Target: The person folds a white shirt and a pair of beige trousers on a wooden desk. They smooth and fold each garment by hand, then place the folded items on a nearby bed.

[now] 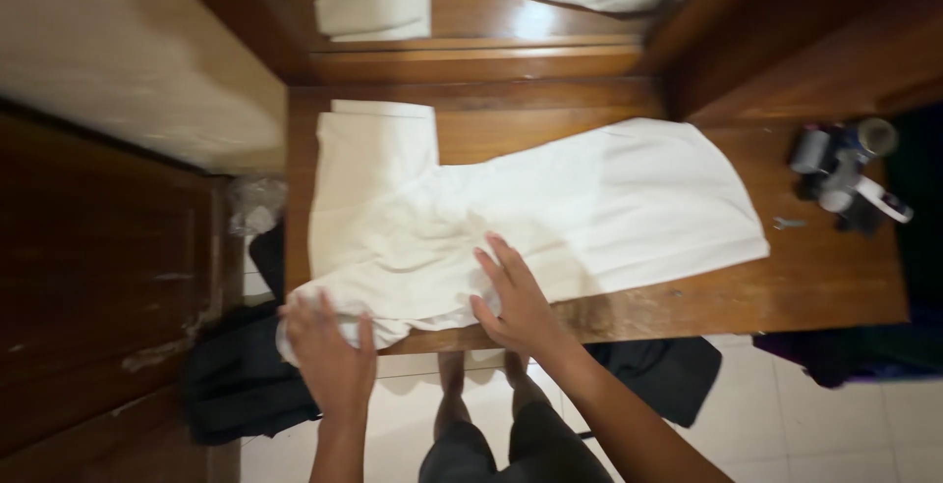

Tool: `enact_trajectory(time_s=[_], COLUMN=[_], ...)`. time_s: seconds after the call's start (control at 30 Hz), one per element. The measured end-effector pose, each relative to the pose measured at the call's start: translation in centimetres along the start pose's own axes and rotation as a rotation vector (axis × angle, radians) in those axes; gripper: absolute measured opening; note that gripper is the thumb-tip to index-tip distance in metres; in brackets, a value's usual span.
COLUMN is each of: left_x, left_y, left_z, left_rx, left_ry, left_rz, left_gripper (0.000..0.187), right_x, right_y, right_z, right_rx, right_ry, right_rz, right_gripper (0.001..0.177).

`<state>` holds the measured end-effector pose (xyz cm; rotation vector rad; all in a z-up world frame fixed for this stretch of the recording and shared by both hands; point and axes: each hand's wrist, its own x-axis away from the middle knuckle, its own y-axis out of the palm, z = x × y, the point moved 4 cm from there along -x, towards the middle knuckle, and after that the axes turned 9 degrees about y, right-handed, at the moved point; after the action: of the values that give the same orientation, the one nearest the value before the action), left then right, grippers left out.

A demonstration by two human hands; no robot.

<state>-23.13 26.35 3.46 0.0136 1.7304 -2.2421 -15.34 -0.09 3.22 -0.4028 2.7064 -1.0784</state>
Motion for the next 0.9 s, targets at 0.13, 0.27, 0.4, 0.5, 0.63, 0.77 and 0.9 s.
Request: enact_trajectory(time_s=[0.13, 0.27, 0.4, 0.5, 0.63, 0.77, 0.9], left_x=[-0.4, -2.5, -8.2, -15.2, -21.7, -23.9, -24.4], left_y=[0.0, -1.5, -1.0, 0.8, 4.5, 7.1, 7.1], left_z=[-0.4, 0.2, -0.6, -1.1, -2.4, -2.6, -2.9], left_rx=[-0.090, -0.116, 0.147, 0.442, 0.539, 0.825, 1.035], left_ry=[0.119, -0.016, -0.164, -0.021, -0.159, -0.487, -0.599], left_rz=[-0.099, -0.278, -0.348, 0.057, 0.019, -0.187, -0.306], left_gripper=[0.066, 0.057, 0.050, 0.063, 0.076, 0.067, 0.048], right_x=[-3.1, -5.0, -10.2, -16.4, -20.8, -23.0, -23.7], right_y=[2.5, 4.4, 4.3, 3.8, 3.2, 2.8, 3.1], right_z=[-3.5, -2.2, -0.4, 0.3, -1.2, -3.6, -4.3], right_rx=[0.327, 0.275, -0.105, -0.280, -0.531, -0.591, -0.635], right_ry=[-0.094, 0.108, 0.184, 0.298, 0.753, 0.985, 1.046], right_rz=[-0.060, -0.130, 0.175, 0.157, -0.034, -0.205, -0.274], right_gripper=[0.067, 0.049, 0.051, 0.051, 0.065, 0.054, 0.051])
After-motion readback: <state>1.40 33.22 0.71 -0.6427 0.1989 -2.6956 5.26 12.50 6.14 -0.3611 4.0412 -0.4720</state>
